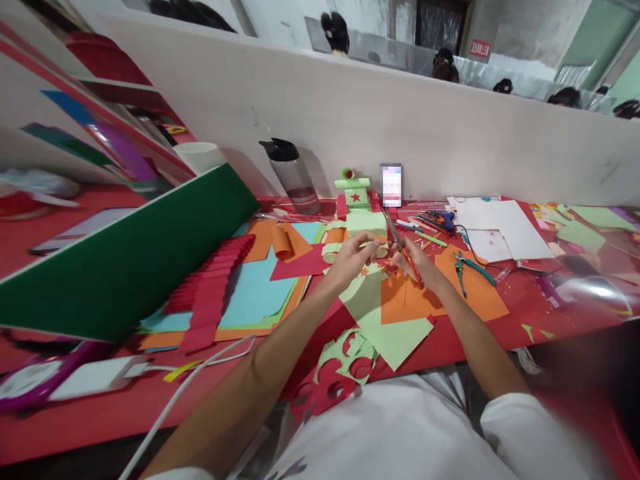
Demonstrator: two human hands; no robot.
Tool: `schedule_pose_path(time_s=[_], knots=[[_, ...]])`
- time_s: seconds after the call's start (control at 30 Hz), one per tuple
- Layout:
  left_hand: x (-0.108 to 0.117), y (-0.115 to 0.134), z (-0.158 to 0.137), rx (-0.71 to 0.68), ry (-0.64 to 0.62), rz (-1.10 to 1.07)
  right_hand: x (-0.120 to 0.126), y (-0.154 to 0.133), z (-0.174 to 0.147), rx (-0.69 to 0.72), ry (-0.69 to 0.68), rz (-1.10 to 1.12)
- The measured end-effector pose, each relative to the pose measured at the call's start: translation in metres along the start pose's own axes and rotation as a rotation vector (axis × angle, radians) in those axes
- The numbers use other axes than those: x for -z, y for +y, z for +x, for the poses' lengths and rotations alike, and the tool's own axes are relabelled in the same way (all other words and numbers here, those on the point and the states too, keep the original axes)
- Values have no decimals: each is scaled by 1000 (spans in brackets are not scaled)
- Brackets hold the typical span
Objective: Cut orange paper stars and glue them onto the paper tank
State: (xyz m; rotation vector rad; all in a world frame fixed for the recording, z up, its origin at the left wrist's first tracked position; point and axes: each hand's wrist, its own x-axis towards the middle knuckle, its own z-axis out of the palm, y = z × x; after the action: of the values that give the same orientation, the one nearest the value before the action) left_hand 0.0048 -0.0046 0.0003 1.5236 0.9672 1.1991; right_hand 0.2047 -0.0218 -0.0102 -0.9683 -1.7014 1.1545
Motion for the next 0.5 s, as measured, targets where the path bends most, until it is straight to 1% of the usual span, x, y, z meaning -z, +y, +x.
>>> schedule_pose_path(time_s=[0.07,0.17,0.27,0.5], knots=[[-1,2,-1,4,54,-62,-2,1,0,-2,-37,-36],[-1,3,-1,15,100,-106,-6,4,0,-29,-59,-55],[-1,1,1,18,123,-144,-7,6,0,-56,-84,-44],[-1,-4,6,27,161,-199,-4,12,-1,-68,-132,-47]])
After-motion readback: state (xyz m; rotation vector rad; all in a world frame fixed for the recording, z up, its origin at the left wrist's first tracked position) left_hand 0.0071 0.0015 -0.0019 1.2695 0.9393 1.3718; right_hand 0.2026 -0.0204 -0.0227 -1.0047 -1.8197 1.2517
